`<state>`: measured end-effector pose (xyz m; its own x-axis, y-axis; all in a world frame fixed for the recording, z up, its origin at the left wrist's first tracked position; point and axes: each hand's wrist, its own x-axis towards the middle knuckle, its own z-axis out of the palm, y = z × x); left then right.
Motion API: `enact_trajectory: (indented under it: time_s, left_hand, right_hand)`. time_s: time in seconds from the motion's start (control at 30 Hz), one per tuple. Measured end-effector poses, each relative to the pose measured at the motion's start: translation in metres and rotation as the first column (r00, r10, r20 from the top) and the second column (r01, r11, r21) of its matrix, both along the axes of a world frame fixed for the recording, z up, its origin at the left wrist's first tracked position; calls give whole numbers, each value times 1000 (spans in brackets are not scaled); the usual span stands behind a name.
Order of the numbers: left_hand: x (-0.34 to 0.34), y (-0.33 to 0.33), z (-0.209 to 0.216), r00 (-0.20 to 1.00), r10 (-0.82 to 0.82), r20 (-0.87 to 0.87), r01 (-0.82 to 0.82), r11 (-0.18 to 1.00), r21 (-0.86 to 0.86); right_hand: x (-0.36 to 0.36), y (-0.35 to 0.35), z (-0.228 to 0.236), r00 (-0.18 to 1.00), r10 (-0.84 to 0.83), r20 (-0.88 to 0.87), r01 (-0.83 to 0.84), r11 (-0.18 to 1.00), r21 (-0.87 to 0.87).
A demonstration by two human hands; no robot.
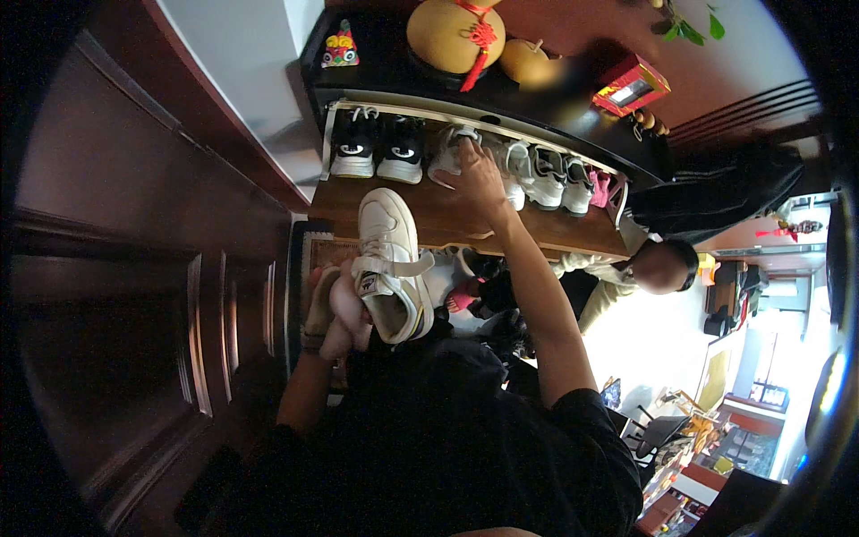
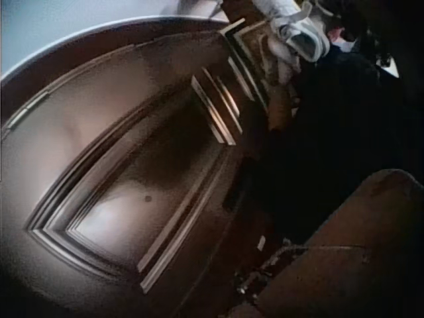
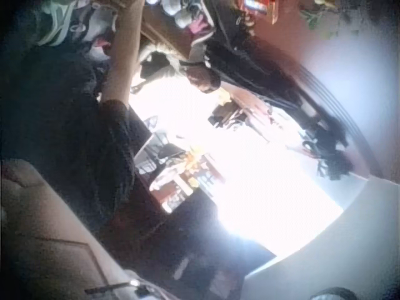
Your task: The person sits on the floor and organizes shoes on a multi-tiered wooden shoe rack. They pick up various shoes, inspect them, and place them back on the shelves in an orderly manner.
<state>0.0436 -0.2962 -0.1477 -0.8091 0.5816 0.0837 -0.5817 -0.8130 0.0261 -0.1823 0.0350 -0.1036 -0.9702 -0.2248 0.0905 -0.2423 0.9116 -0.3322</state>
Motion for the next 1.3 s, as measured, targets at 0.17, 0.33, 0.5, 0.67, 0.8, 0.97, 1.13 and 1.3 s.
enact_trajectory:
  time_s: [0.17, 0.33, 0.5, 0.67, 0.8, 0.97, 1.13, 1.3]
  left_hand:
    - [9, -24, -21, 995, 57, 85, -52, 997, -55]
    - [-4, -33, -41, 994, 34, 102, -22, 992, -121]
    - [-17, -45, -54, 993, 9, 117, 15, 980, -199]
    - [-30, -46, -69, 996, 3, 89, 30, 929, -370]
    - [-29, -48, -81, 869, -190, -456, -406, 253, -878]
    - [-49, -28, -41, 971, -220, 94, 231, 965, -123]
    - [-43, -28, -33, 943, -195, 271, 223, 972, -77]
    - [-34, -15, -13, 932, -154, 329, 194, 977, -92]
  right_hand:
    - [-1, 14, -4, 998, 59, 23, -55, 987, -153]
    - [-3, 24, -22, 1000, 11, -2, -12, 976, -218]
    - [39, -4, 25, 993, -110, -38, 99, 972, -213]
    - [90, 26, 54, 869, -402, -290, 381, 916, -129]
    - [83, 45, 18, 911, -404, -85, 377, 898, -229]
    - [60, 33, 10, 880, -460, -121, 432, 879, -200]
    - [63, 41, -2, 885, -430, -177, 384, 891, -241]
    - [99, 31, 18, 895, -388, -221, 288, 880, -377]
